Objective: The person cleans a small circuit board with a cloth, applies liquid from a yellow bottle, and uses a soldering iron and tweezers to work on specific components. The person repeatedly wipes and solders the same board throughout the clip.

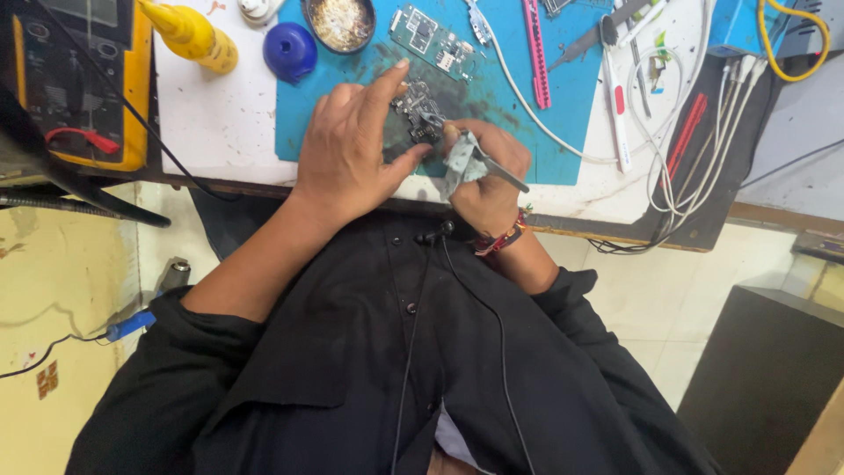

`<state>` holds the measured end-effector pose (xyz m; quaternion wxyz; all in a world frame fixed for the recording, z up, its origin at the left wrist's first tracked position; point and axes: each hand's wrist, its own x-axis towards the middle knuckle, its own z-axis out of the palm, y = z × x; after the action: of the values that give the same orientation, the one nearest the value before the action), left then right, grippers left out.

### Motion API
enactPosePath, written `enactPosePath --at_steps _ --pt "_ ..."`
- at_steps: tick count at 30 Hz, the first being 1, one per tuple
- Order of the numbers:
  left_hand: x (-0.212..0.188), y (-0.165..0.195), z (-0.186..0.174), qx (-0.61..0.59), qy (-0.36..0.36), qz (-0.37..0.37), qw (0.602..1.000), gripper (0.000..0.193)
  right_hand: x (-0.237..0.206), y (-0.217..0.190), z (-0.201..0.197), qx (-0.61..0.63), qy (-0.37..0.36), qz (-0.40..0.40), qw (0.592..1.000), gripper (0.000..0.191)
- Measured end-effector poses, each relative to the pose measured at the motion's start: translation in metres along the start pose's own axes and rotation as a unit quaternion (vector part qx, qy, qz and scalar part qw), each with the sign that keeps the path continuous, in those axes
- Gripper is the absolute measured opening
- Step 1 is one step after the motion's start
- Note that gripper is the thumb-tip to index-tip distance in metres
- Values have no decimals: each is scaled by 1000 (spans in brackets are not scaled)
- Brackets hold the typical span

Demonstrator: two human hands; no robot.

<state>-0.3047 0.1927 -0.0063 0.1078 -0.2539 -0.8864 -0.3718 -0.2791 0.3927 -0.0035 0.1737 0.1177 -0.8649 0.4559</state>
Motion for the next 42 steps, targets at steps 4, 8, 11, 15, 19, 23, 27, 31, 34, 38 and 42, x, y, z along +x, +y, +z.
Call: enactPosePath --at_steps 4,8,11,15,19,23,27,31,34,38,42 --pt "1 -1 -2 5 -5 0 1000 94 2 -1 1 -3 0 18 1000 6" --pt "5 -3 -2 12 2 4 1000 95 5 -1 1 -21 4 -14 1000 7" --pt "6 -4 -1 8 -3 0 1000 94 7 -1 2 -16 -13 -10 1000 7" --pt "9 -6 -2 4 0 -1 1000 94 11 -1 3 -13 1 -11 1000 6" --pt "13 -8 -4 6 -2 -1 1000 95 15 -1 4 -9 -1 -8 1000 9" --pt "15 -10 -5 9 2 -1 1000 95 18 0 6 -33 0 -41 999 13" --pt "18 -12 -6 13 -3 1 1000 94 22 0 8 -22 2 -17 1000 11" --pt "22 -15 -8 14 1 3 1000 95 28 -1 10 -15 -11 -31 999 11" --pt "24 -17 -10 13 -2 0 1000 93 31 -1 11 6 -5 -6 1000 11" --pt "26 -22 -12 5 1 1 1000 92 34 8 15 4 -25 -21 999 7" --pt "31 -24 -13 16 -3 1 1000 92 30 19 24 149 75 86 982 12"
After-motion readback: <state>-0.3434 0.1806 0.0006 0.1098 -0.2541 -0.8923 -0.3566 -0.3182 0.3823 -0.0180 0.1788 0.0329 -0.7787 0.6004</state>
